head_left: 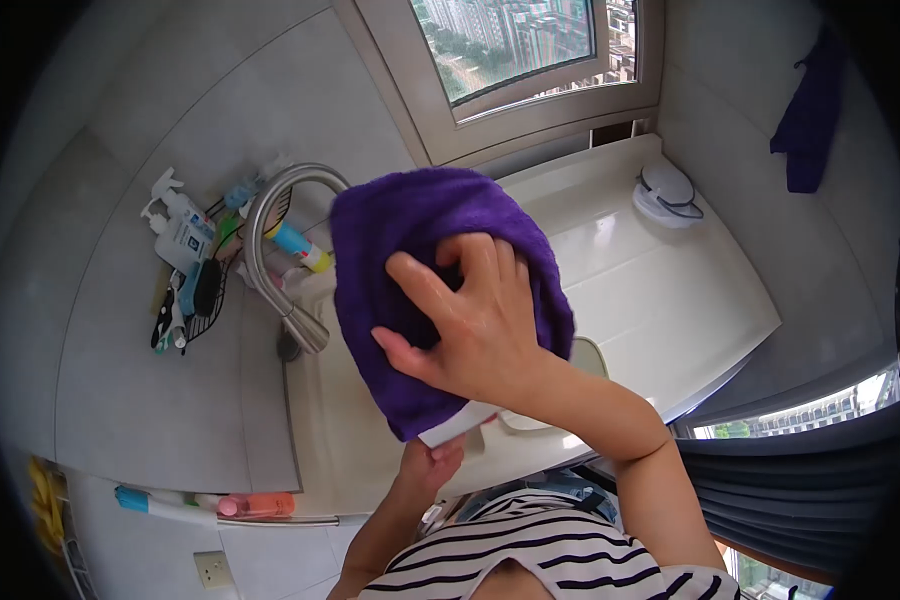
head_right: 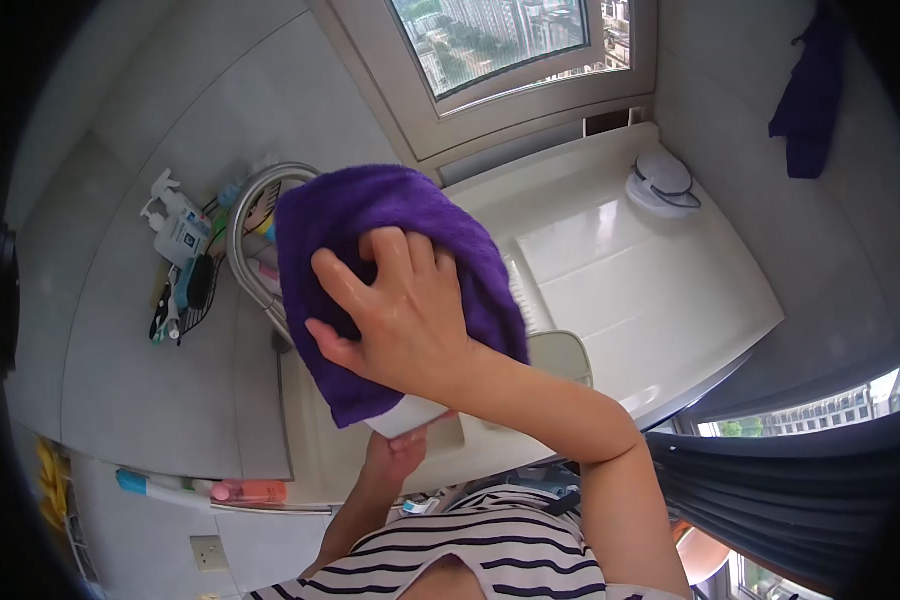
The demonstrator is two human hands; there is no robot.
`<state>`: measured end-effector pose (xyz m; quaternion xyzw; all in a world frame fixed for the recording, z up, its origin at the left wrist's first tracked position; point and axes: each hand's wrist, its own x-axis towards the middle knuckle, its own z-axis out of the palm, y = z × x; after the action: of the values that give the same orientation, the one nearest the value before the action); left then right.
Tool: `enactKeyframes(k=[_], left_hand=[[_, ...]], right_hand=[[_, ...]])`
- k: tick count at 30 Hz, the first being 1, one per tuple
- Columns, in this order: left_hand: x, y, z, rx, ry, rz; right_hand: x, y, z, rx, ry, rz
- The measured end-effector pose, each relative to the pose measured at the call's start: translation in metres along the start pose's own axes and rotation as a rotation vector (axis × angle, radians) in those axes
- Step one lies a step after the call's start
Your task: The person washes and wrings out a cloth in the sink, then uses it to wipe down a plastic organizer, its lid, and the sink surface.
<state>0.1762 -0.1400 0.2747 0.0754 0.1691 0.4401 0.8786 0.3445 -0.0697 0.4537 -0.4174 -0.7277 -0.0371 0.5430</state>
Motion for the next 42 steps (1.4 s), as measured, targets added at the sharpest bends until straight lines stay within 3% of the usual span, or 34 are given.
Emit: enactKeyframes(k=[1, 2, 4, 5, 7, 8, 11, 12, 14, 16, 18, 19, 20, 23, 25, 26, 28, 31, 34, 35, 38, 40, 42], left_hand=[[0.004, 0.004, 0.018, -0.069, 0.058, 0.032], [0.011, 0.004, 0.04, -0.194, -0.202, 0.022], [0.028, 0.005, 0.106, -0.219, 0.278, 0.33], [0.032, 0.006, 0.099, -0.214, 0.269, 0.334], [0.043, 0.011, 0.077, 1.071, 0.011, 0.927], [0.04, 0.014, 0.072, 1.128, -0.051, 0.891], [0.045, 0.037, 0.069, 0.831, 0.018, 0.522], [0.048, 0.044, 0.069, 0.828, 0.04, 0.471], [0.05, 0.056, 0.065, 0.882, 0.07, 0.384], [0.044, 0.063, 0.06, 0.938, 0.099, 0.312], [0.036, 0.064, 0.056, 0.966, 0.119, 0.278], [0.035, 0.064, 0.055, 0.971, 0.125, 0.271], [0.034, 0.063, 0.055, 0.976, 0.127, 0.273], [0.045, 0.06, 0.062, 1.012, 0.117, 0.289], [0.054, 0.063, 0.066, 1.054, 0.104, 0.291], [0.052, 0.065, 0.067, 1.078, 0.098, 0.276], [0.053, 0.072, 0.066, 1.116, 0.114, 0.226], [0.041, 0.087, 0.065, 1.249, 0.144, 0.117], [0.027, 0.096, 0.06, 1.344, 0.215, 0.035], [0.025, 0.096, 0.06, 1.345, 0.236, 0.038], [0.029, 0.098, 0.046, 1.227, 0.231, 0.033], [0.042, 0.107, 0.02, 1.214, 0.13, -0.177], [0.055, 0.082, 0.034, 1.209, 0.126, -0.06]], right_hand=[[-0.012, -0.002, 0.003, 0.032, -0.007, -0.018], [-0.03, -0.002, 0.01, 0.059, 0.0, -0.045], [-0.069, 0.005, 0.025, 0.183, 0.003, -0.019], [-0.081, 0.013, 0.027, 0.194, 0.011, -0.057], [-0.087, 0.032, 0.023, 0.301, 0.014, -0.046], [-0.089, 0.036, 0.022, 0.407, 0.01, -0.023], [-0.075, 0.05, 0.018, 0.489, -0.007, -0.09], [-0.07, 0.054, 0.015, 0.479, -0.002, -0.08], [-0.061, 0.057, 0.008, 0.504, 0.001, -0.269], [-0.051, 0.062, 0.0, 0.471, -0.062, -0.263], [-0.039, 0.065, -0.003, 0.369, -0.132, -0.155], [-0.062, 0.081, 0.028, 0.63, -0.012, 0.029], [-0.061, 0.072, 0.014, 0.799, -0.039, 0.157], [-0.066, 0.075, 0.01, 0.813, 0.036, 0.191], [-0.064, 0.063, -0.003, 0.687, -0.029, 0.07], [-0.059, 0.074, 0.0, 0.811, -0.465, 0.079], [-0.061, 0.036, -0.028, 0.321, -0.277, -0.277], [-0.051, 0.034, -0.033, 0.222, -0.152, -0.132], [-0.029, 0.04, -0.04, 0.249, -0.157, 0.01], [-0.024, 0.043, -0.041, 0.277, -0.214, 0.078], [-0.016, 0.064, -0.032, 0.587, -0.835, 0.353], [-0.018, 0.077, -0.003, 0.44, -0.919, 0.276], [-0.022, 0.094, 0.019, 1.004, -1.07, 0.59]])
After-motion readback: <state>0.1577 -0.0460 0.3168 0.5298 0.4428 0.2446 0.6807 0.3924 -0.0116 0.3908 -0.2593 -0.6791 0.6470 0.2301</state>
